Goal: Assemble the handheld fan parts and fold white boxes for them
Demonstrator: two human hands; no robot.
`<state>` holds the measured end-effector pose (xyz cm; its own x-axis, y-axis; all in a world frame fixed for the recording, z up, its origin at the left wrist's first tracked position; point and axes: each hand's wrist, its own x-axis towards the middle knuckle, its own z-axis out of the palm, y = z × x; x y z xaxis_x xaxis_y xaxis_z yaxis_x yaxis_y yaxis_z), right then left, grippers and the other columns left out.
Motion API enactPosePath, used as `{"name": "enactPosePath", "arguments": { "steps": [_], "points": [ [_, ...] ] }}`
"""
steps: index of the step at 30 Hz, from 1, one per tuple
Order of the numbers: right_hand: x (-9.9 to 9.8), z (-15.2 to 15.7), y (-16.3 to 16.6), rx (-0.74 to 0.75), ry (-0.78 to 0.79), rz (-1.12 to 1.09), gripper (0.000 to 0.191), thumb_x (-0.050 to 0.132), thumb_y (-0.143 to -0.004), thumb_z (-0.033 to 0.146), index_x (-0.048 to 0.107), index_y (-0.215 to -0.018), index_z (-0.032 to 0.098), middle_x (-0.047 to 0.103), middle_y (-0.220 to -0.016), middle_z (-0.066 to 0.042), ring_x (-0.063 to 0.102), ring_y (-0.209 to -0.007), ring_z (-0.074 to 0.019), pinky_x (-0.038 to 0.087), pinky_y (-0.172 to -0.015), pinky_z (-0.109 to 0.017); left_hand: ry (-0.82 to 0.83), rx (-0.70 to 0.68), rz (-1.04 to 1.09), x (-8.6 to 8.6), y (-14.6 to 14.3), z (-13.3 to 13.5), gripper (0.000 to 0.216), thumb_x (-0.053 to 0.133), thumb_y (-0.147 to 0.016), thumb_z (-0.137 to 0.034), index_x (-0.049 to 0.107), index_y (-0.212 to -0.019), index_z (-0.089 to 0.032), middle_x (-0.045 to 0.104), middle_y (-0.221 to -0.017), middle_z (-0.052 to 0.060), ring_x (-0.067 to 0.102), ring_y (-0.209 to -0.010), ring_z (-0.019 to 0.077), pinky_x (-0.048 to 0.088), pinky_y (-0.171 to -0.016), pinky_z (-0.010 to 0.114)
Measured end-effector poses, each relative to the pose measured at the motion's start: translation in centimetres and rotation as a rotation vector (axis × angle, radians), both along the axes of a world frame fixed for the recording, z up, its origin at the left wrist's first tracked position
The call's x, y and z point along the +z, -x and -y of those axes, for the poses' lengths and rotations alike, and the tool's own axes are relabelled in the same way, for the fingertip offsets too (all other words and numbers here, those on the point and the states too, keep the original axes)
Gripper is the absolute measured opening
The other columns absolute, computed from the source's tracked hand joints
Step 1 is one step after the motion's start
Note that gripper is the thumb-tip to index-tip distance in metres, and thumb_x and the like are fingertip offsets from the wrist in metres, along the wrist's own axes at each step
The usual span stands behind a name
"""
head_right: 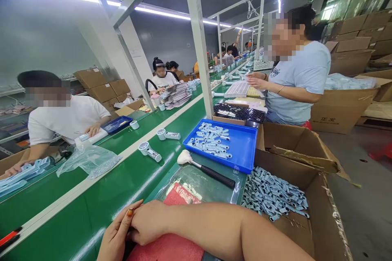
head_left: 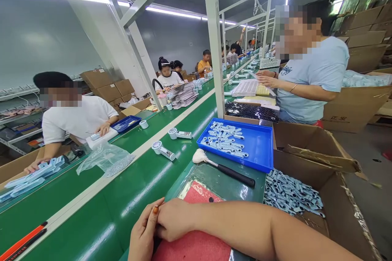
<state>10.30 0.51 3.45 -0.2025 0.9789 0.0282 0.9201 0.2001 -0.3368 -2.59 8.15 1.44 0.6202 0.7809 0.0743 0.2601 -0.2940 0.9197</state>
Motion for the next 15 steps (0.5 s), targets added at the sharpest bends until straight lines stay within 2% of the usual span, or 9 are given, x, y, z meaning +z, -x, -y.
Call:
{"name": "enactPosePath", "arguments": {
  "steps": [15],
  "points": [
    [0.39, 0.08, 0.02, 0.003, 0.034, -0.011, 0.036, 0.054, -0.101, 0.034, 0.074, -0.114, 0.008, 0.077, -0.107, -0.017, 0.073, -0.092, -0.0287, 0.048, -0.055, -0.031, -0.005, -0.009, -0.011, 0.26, 0.2, 0.14, 0.074, 0.063, -0.066, -0.09, 0.084, -0.088, -0.023, 0.08, -0.105, 0.011, 0.07, -0.112, 0.0362, 0.058, -0.101, 0.043]
  ]
}}
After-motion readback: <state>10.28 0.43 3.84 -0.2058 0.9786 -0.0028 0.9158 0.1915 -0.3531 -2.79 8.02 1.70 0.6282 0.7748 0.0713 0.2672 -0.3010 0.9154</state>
